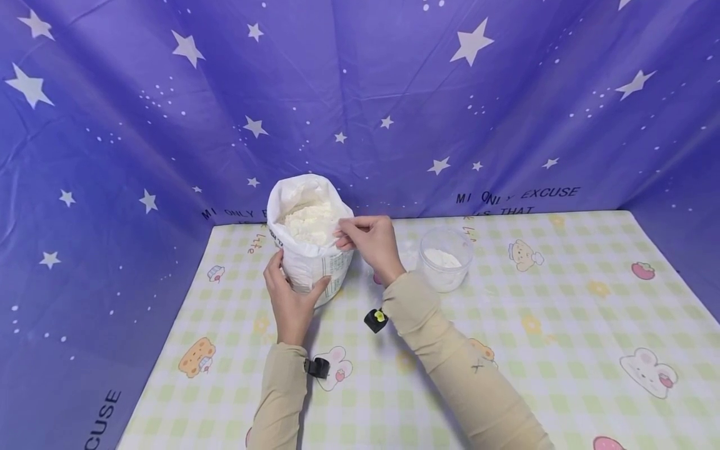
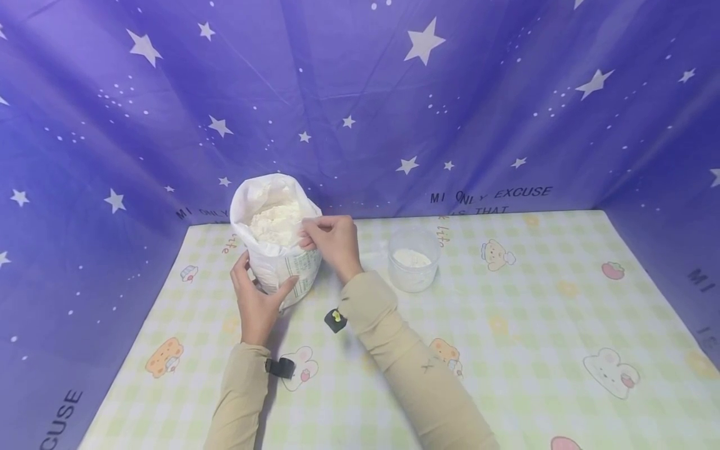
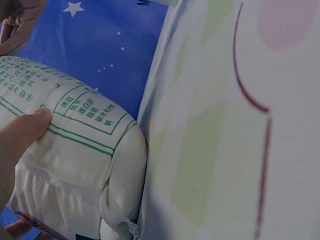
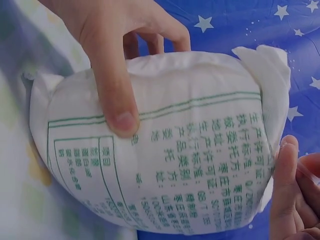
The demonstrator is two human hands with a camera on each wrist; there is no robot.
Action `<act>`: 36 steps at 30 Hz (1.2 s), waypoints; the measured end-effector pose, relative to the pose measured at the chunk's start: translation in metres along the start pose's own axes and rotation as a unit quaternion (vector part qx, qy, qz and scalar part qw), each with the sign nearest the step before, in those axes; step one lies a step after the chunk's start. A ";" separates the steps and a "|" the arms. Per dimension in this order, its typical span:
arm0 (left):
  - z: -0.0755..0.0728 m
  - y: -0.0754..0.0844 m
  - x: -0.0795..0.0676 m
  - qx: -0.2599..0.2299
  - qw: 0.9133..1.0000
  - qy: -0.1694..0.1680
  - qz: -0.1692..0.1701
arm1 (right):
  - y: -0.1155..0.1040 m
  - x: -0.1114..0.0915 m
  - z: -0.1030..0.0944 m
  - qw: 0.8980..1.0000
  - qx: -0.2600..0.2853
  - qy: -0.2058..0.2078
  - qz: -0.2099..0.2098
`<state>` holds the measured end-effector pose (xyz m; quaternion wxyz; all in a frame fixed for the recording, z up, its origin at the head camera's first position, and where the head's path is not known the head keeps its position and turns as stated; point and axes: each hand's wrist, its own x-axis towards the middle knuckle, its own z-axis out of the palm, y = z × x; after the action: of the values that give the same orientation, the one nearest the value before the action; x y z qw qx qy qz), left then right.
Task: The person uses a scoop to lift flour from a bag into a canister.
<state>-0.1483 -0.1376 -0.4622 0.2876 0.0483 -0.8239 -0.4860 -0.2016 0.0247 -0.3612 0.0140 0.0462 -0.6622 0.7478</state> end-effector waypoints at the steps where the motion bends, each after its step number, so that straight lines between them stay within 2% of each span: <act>1: 0.000 0.000 0.000 0.001 1.000 0.001 0.001 | 0.000 0.000 0.001 1.000 -0.002 -0.001 0.003; 12: 0.001 0.001 0.002 0.003 1.000 -0.001 -0.002 | -0.008 0.001 0.013 0.998 -0.054 -0.016 0.011; 18: 0.001 0.000 0.001 0.001 1.000 0.003 0.000 | -0.010 0.005 0.016 0.998 -0.045 -0.039 0.034; 22: 0.001 -0.001 0.001 0.007 1.000 0.005 -0.003 | -0.011 0.005 0.014 0.996 -0.022 -0.045 0.070; 25: 0.000 -0.001 0.001 0.009 1.000 0.005 -0.003 | -0.011 0.004 0.012 0.994 0.001 -0.044 0.095; 36: 0.001 -0.001 0.000 0.007 1.000 -0.001 -0.007 | -0.007 0.001 0.000 0.991 0.032 -0.022 0.129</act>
<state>-0.1494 -0.1369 -0.4630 0.2832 0.0556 -0.8269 -0.4826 -0.2018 0.0257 -0.3540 -0.0987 -0.0227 -0.6383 0.7631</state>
